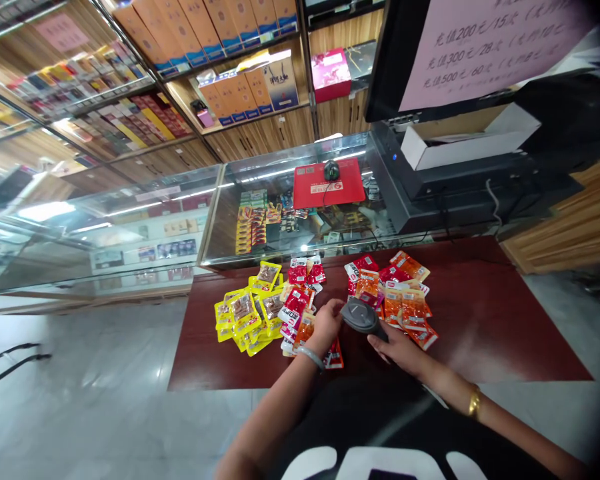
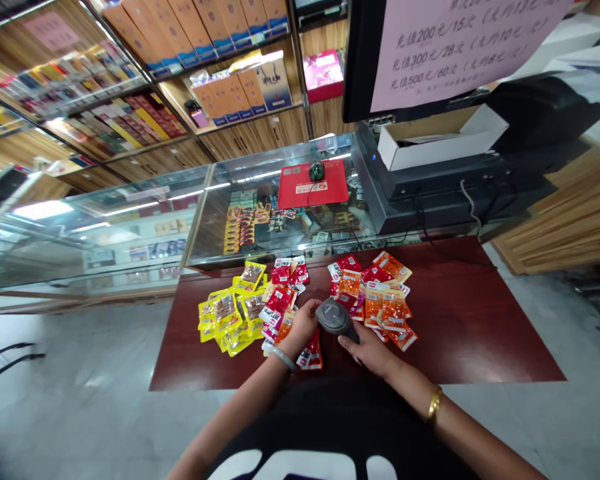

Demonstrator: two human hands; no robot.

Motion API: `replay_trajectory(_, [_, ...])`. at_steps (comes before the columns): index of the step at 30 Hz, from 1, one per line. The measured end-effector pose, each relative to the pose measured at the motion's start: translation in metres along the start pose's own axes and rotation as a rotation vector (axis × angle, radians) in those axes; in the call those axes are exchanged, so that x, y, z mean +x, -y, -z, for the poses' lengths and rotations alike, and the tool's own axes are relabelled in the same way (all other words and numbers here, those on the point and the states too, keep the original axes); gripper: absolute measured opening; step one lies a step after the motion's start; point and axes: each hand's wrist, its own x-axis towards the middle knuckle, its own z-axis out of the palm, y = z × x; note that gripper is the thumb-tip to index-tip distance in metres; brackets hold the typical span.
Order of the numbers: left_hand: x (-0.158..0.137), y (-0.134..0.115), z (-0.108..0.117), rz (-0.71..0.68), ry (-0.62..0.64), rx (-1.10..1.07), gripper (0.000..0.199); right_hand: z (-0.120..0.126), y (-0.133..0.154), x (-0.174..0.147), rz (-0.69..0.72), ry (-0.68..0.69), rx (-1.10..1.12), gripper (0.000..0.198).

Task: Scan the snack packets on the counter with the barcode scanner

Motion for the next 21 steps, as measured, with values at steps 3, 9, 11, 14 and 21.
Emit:
replay_trajectory(3, [0.000, 0.007, 0.020, -0.004, -0.132, 0.193, 0.038, -0.006, 0.001, 0.006, 0.006, 0.010, 0.019, 0.064])
replay_trajectory(9, [-0.004, 0.059, 0.065, 0.280, -0.303, 0.540, 0.066, -0.018, -0.005, 0.011, 0.013, 0.051, -0.005, 0.060])
replay_trajectory(11, [-0.003, 0.069, 0.071, 0.284, -0.292, 0.565, 0.058, -0.019, -0.004, 0.011, -0.001, 0.061, -0.010, 0.061])
replay_trajectory(14, [-0.002, 0.073, 0.076, 0.299, -0.267, 0.520, 0.041, -0.020, -0.003, 0.010, -0.009, 0.078, -0.009, 0.062])
replay_trajectory(21, [-0.005, 0.053, 0.063, 0.251, -0.045, 0.032, 0.051, -0.017, -0.009, 0.015, 0.060, 0.129, -0.016, 0.065])
